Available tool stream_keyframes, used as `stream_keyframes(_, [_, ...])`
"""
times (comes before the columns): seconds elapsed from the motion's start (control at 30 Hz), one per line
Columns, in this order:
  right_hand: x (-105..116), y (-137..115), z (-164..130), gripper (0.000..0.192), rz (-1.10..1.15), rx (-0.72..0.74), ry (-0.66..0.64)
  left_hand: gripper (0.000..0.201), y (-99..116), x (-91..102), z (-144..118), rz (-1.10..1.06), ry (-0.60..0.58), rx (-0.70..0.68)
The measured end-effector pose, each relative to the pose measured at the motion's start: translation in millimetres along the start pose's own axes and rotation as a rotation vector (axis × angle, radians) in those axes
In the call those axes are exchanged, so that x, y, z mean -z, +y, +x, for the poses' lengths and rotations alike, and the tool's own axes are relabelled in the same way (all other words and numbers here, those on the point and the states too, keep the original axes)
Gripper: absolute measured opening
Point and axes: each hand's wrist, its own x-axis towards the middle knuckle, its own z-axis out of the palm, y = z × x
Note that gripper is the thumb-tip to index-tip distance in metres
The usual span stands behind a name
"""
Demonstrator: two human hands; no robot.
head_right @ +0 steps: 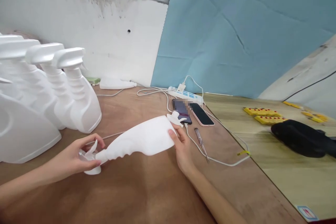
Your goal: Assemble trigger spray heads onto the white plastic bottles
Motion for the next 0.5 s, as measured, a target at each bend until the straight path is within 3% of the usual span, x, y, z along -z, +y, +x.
stream_keyframes(0.07, [-4, 5, -8, 0.034, 0.07, -0.042, -0.065, 0.031, 6, 6.0, -7, -0.027, 0.028, 0.045])
stream_keyframes(0.13, [-8, 7, -12, 0.039, 0.156, -0.063, -0.124, 0.04, 9, 11.0, -11, -0.096, 0.128, 0.078])
stream_keyframes(0.3, [-14, 7, -13, 0.065, 0.203, 0.039, -0.195, 0.049, 8, 13.4, -6, -0.357, 0.402, 0.129])
stream_keyframes(0.4, [-12, 12, -10, 0.072, 0.142, 0.102, -0.181, 0.045, 1, 6.4, -2, -0.489, 0.449, 0.058])
stream_keyframes(0.5, [-6, 20, -7, 0.067, 0.022, 0.137, -0.119, 0.043, -10, -1.9, -1, -0.529, 0.456, 0.051])
